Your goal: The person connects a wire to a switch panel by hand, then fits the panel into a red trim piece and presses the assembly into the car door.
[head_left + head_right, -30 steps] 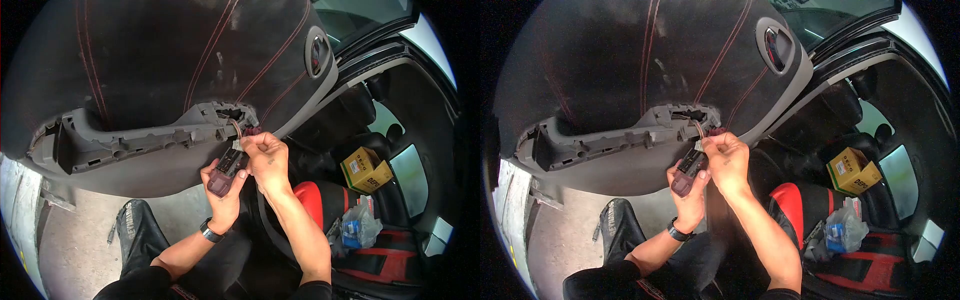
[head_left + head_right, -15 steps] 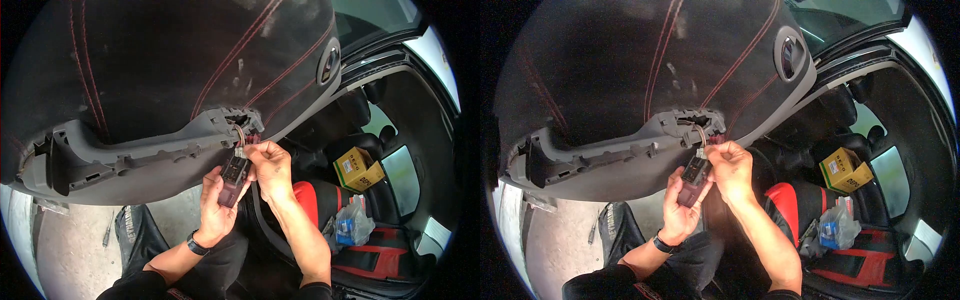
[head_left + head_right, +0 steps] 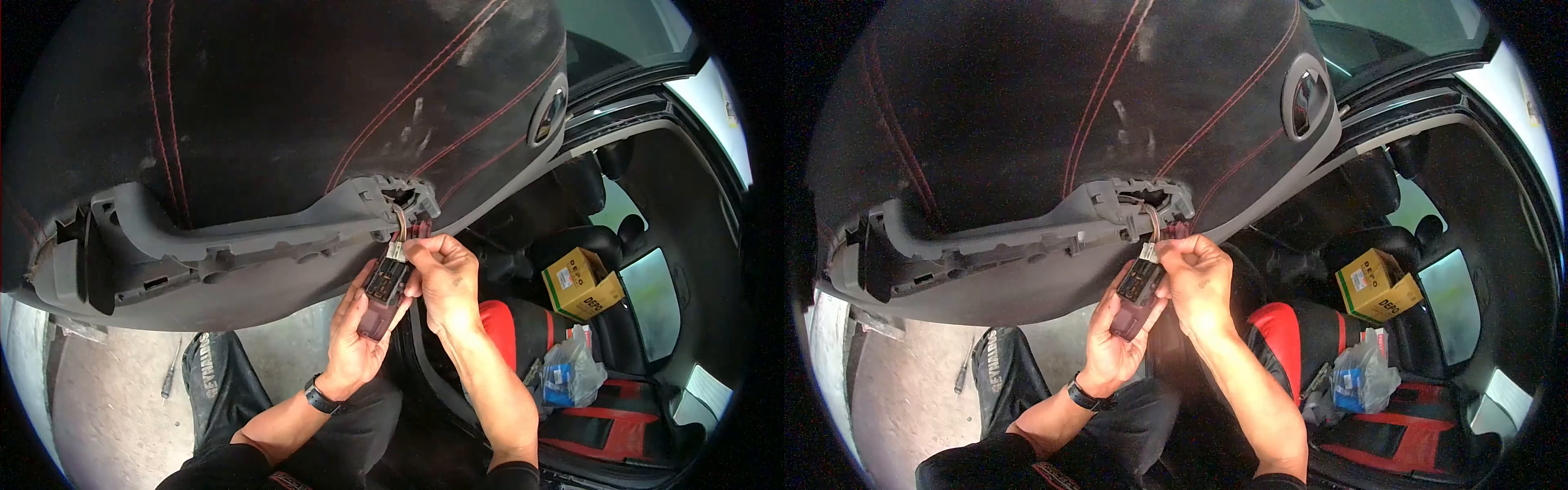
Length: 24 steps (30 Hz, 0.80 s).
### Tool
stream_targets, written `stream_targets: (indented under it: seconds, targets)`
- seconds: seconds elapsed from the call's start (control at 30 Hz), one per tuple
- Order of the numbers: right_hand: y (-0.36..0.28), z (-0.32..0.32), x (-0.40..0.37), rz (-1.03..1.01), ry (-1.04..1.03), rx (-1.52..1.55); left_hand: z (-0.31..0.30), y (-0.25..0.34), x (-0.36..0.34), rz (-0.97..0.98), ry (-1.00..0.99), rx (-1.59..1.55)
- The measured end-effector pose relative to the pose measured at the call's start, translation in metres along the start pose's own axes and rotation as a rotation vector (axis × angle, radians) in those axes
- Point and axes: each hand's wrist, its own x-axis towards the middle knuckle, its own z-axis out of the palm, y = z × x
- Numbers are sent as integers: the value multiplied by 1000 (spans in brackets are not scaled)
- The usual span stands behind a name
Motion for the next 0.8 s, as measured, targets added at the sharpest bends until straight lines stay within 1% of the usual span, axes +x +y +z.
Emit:
stream_targets:
  seconds: [0.1, 0.4, 0.5, 0.8]
  targets:
    - [-1, 0, -2, -1, -12, -8, -5, 0, 1, -3, -36, 13]
    - [0, 0, 0, -1, 2, -33, 2, -1, 0, 19, 15, 78]
    - [-4, 1, -2, 19, -4, -39, -7, 3, 1, -23, -24, -15]
    - [-5, -2, 0, 27, -32, -26, 3, 6, 0, -22, 6, -10]
